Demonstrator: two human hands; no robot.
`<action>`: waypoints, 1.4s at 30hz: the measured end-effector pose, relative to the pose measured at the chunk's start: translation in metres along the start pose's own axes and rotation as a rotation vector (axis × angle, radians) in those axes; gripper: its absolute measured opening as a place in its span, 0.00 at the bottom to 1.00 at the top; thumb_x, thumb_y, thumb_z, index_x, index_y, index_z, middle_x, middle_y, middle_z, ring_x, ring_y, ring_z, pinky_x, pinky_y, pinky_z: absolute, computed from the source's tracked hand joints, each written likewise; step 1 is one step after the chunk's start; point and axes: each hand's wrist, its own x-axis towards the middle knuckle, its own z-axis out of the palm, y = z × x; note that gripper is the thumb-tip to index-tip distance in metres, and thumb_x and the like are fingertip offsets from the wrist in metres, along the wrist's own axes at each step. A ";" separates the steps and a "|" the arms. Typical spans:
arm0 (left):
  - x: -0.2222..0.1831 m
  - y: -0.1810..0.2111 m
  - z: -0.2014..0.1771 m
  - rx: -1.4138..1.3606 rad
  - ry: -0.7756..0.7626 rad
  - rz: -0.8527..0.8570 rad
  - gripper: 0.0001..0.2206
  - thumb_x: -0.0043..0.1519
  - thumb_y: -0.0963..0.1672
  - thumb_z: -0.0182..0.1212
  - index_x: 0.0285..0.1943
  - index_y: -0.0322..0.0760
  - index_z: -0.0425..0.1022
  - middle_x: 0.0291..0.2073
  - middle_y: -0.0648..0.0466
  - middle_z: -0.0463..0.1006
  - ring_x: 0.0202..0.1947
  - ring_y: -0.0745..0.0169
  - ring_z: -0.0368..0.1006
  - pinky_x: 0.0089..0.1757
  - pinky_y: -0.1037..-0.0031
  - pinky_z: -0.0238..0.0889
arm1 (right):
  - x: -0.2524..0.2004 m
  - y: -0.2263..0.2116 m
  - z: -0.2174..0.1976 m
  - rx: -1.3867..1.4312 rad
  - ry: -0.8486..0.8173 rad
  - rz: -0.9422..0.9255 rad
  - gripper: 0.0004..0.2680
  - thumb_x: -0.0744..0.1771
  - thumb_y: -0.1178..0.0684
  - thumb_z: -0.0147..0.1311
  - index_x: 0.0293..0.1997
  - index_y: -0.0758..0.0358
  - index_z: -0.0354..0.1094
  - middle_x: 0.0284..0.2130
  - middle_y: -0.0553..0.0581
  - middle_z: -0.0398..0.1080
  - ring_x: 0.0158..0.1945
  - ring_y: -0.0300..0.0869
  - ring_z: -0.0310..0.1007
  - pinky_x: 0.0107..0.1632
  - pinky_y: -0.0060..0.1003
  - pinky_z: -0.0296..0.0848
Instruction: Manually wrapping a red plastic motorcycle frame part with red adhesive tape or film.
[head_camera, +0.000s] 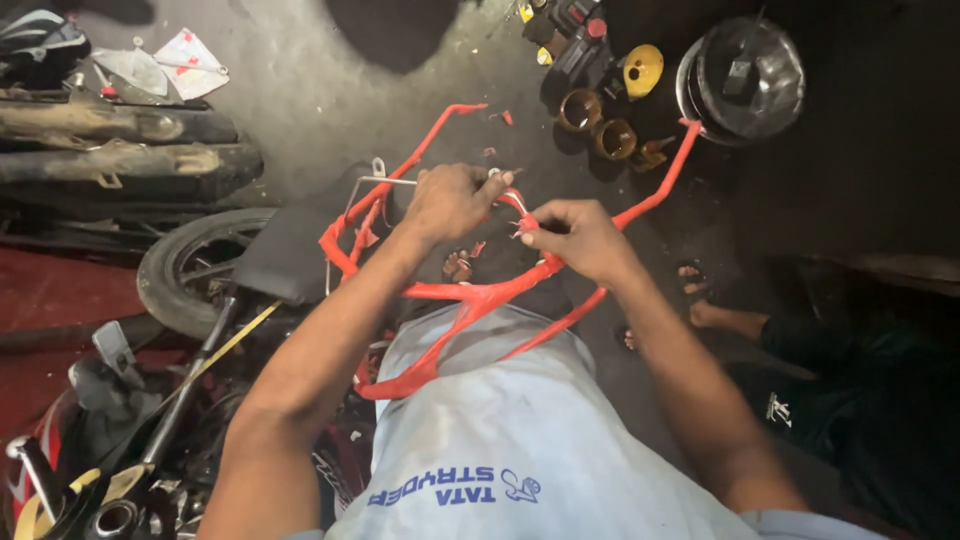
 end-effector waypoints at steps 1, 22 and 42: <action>-0.003 -0.002 0.001 -0.012 -0.007 -0.039 0.24 0.63 0.59 0.49 0.37 0.43 0.84 0.21 0.50 0.82 0.32 0.47 0.80 0.45 0.53 0.64 | -0.001 -0.001 0.005 -0.018 -0.051 0.003 0.07 0.63 0.54 0.65 0.39 0.66 0.76 0.26 0.47 0.75 0.29 0.31 0.71 0.32 0.31 0.71; 0.006 -0.034 0.017 0.018 0.043 0.000 0.27 0.65 0.60 0.47 0.41 0.41 0.85 0.28 0.43 0.81 0.37 0.38 0.78 0.44 0.52 0.66 | 0.018 0.072 -0.009 0.363 0.419 -0.112 0.04 0.70 0.58 0.55 0.44 0.68 0.72 0.32 0.50 0.73 0.33 0.33 0.73 0.36 0.29 0.76; 0.005 -0.029 0.002 -0.048 -0.003 -0.137 0.29 0.64 0.60 0.46 0.40 0.36 0.83 0.30 0.44 0.82 0.41 0.42 0.80 0.47 0.55 0.68 | -0.003 0.010 0.008 0.611 -0.022 -0.186 0.05 0.70 0.55 0.53 0.47 0.65 0.69 0.39 0.51 0.73 0.42 0.34 0.71 0.47 0.31 0.71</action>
